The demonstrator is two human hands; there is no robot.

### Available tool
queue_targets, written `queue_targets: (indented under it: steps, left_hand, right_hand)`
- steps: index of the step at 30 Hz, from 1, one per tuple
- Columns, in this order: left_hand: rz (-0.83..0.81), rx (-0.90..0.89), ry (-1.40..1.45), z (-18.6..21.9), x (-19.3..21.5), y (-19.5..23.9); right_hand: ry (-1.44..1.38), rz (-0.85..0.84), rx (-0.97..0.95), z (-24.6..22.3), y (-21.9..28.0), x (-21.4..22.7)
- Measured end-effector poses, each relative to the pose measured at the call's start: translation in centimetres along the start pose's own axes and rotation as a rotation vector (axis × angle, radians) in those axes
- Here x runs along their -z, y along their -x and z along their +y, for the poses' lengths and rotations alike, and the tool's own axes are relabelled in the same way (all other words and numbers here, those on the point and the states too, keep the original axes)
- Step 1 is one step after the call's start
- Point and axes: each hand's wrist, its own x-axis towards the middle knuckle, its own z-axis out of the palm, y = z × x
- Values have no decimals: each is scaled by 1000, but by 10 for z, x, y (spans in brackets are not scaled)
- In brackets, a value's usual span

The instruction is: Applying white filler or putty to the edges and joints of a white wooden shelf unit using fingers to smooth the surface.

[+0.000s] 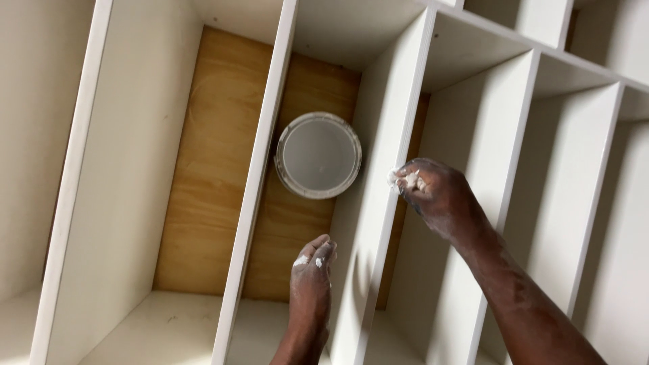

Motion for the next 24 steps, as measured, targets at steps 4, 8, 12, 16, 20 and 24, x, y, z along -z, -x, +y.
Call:
queue_targets:
  steps: [4,8,12,16,20,24]
  left_hand:
    - [36,-17,79,-22,20,-1]
    - [99,-37,71,-28,44,11]
    - [193,-29,-7,-32,66,28]
    - [217,-60,4,-51,84,30]
    - [177,-97,119,-61,90,35]
    - [222,-119,-103,-43,86,77]
  right_hand:
    - [0,-21,-30,1,48,-25]
    - [36,-23,95,0,102,-50]
    - [103,-85,121,-2,159,-76]
    - [133,-111,146,10,217,-111]
    - [242,-127,140,8,266,-136]
    - [234,-113,103,-4,299,-153]
